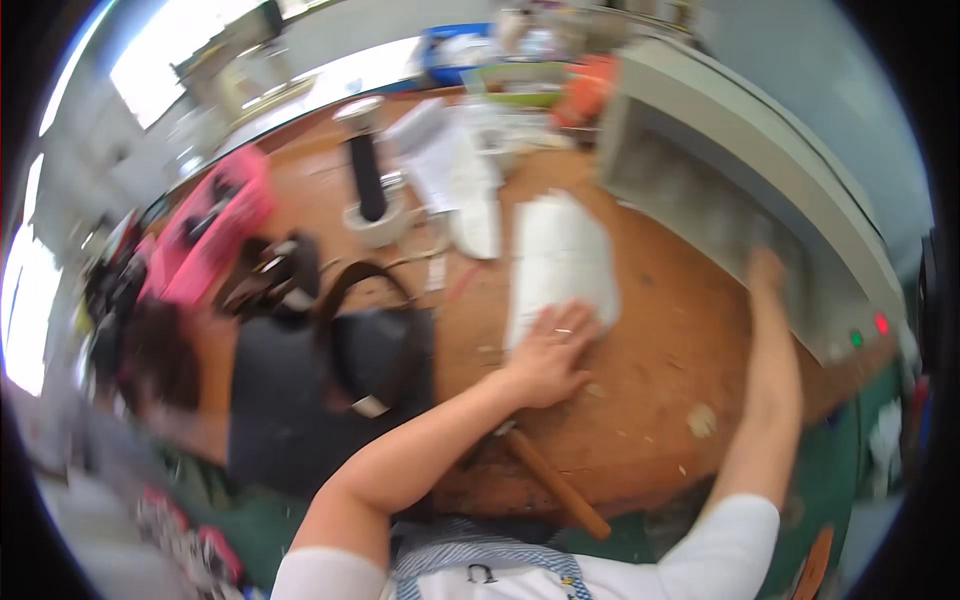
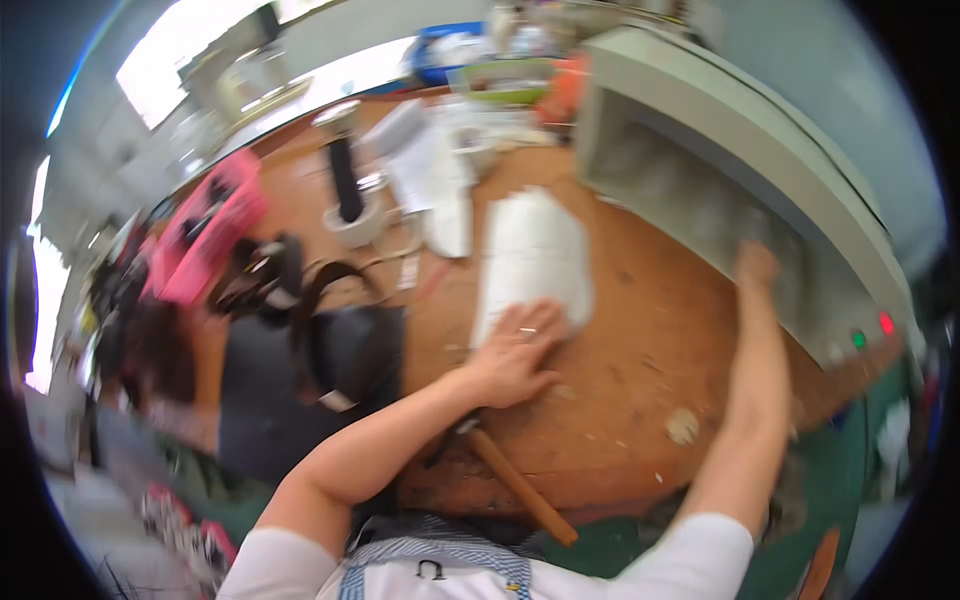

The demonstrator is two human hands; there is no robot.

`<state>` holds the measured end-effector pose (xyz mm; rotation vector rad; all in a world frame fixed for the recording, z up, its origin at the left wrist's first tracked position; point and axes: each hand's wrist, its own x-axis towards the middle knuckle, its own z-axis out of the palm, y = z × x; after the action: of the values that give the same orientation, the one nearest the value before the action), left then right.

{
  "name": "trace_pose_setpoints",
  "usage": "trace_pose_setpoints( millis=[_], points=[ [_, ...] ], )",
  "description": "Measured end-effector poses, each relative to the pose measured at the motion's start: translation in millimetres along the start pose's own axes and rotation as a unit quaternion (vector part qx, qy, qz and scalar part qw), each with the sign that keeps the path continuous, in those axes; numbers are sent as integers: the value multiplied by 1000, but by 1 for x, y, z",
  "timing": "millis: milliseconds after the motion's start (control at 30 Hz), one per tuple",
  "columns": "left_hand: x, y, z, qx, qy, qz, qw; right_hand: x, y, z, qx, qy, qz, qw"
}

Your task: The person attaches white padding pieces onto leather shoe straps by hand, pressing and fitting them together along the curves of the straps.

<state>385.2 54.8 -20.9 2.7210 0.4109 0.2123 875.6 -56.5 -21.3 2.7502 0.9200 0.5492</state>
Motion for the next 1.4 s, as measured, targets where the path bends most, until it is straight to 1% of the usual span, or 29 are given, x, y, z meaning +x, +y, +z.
trace_pose_setpoints(
  millis=[33, 67, 100, 133, 200, 267, 467, 567, 667, 867, 967, 1033, 1067, 1100, 1133, 1167, 1200, 1233, 1267, 1300, 1333, 1367, 1400],
  points=[
    [-2, 3, -8, -27, -9, -10, 1000, 18, 14, 37, -2, 2, -1, 1000],
    [-3, -6, 13, -34, 38, -4, 999, 42, 27, 81, -1, 3, 4, 1000],
    [-5, -6, 8, -34, 26, 5, 999, 67, 43, 125, -1, 11, 11, 1000],
    [-3, -4, 4, -50, 10, 0, 999, 96, 55, 156, 61, -9, 66, 996],
    [-3, -3, 2, -73, 15, 11, 997, 80, 57, 132, -37, 41, 48, 997],
    [-4, -5, 8, -85, 29, 18, 996, 64, 41, 96, -47, 26, 18, 998],
    [-4, -4, 7, -98, 27, 23, 995, 66, 28, 99, -87, 53, -17, 995],
    [-2, -5, 9, -97, 32, 26, 994, 68, 36, 109, -95, 98, -39, 990],
    [-3, -6, 10, -94, 36, 27, 995, 65, 35, 101, -105, 72, -43, 991],
    [-2, -6, 11, -84, 38, 25, 995, 58, 42, 79, -101, 86, -42, 990],
    [-3, -6, 11, -65, 41, 21, 997, 70, 54, 66, -93, 159, -97, 978],
    [-1, -8, 14, -43, 46, 24, 998, 65, 35, 19, -81, 163, -126, 975],
    [2, -7, 15, -35, 50, 28, 998, 40, 8, -36, -38, 164, -129, 977],
    [6, -9, 8, -36, 26, 40, 998, 25, -10, -76, 8, 168, -152, 974],
    [15, -14, 14, -86, 50, 26, 995, -24, -45, -151, 63, 192, -193, 960],
    [19, -12, -11, -305, 28, -43, 951, -68, -73, -219, 88, 156, -224, 958],
    [4, 0, -36, -289, 112, -51, 949, -103, -88, -267, 156, 141, -270, 940],
    [-7, 9, -58, -321, 173, -39, 931, -121, -90, -292, 211, 136, -340, 906],
    [-26, 21, -94, -403, 156, -79, 898, -144, -102, -321, 266, 113, -397, 871],
    [-44, 23, -109, -417, 188, -49, 888, -170, -114, -349, 321, 49, -409, 853],
    [-63, 27, -124, -430, 219, -19, 876, -193, -129, -379, 360, -30, -448, 818],
    [-90, 40, -149, -456, 205, -26, 866, -213, -143, -392, 388, -45, -480, 785],
    [-113, 45, -160, -429, 198, -16, 881, -229, -158, -402, 418, -61, -516, 745]
  ],
)
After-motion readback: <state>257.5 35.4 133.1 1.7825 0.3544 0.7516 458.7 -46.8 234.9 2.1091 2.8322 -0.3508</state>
